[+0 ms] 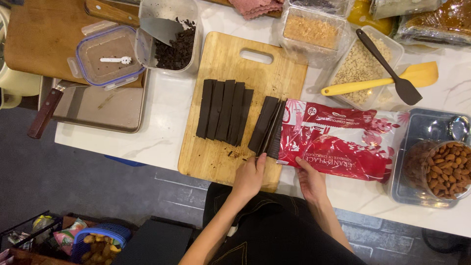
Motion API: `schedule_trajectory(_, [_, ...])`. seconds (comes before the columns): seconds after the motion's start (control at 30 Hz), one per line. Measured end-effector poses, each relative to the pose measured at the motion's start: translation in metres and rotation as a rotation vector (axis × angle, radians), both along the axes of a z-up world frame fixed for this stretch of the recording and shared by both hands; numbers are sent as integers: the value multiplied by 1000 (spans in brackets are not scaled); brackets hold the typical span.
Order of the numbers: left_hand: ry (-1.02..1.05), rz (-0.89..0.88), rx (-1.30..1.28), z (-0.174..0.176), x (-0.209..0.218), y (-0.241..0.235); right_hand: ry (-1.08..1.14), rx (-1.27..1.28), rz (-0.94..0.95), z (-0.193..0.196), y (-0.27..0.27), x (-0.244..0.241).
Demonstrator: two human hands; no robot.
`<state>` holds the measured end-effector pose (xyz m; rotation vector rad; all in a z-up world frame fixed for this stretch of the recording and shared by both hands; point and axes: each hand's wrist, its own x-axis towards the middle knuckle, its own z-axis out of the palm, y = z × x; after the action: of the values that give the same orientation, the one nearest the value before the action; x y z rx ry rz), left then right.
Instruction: The person slices a dark chocolate bar into thin strips on a wooden cutting board using a large knife. The strips are aligned and cut repeatedly across the bar's width.
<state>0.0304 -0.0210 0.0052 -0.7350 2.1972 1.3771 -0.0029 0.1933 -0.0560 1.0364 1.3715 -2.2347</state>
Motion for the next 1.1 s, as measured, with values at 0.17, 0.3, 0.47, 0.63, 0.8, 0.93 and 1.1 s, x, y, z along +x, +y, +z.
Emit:
schedule_trajectory(0.17, [-2, 9, -28, -1, 1, -8, 17, -14, 37, 3, -13, -1])
schedule_trajectory(0.3, [17, 66, 5, -1, 0, -13, 0, 18, 79, 12, -22, -3])
schedule_trajectory(0.47, [-6, 112, 21, 0, -1, -11, 1, 35, 125, 20, -32, -9])
schedule_trajectory(0.63, [3, 91, 90, 10, 2, -15, 43, 44, 129, 29, -39, -12])
schedule_trajectory(0.8, [57, 81, 100, 16, 3, -15, 43, 19, 62, 33, -35, -9])
schedule_trajectory(0.93, [63, 73, 94, 16, 2, -13, -53, -93, -4, 31, -18, -5])
schedule_trajectory(1.1, [31, 60, 79, 19, 0, -12, -96, -154, 12, 25, -4, 7])
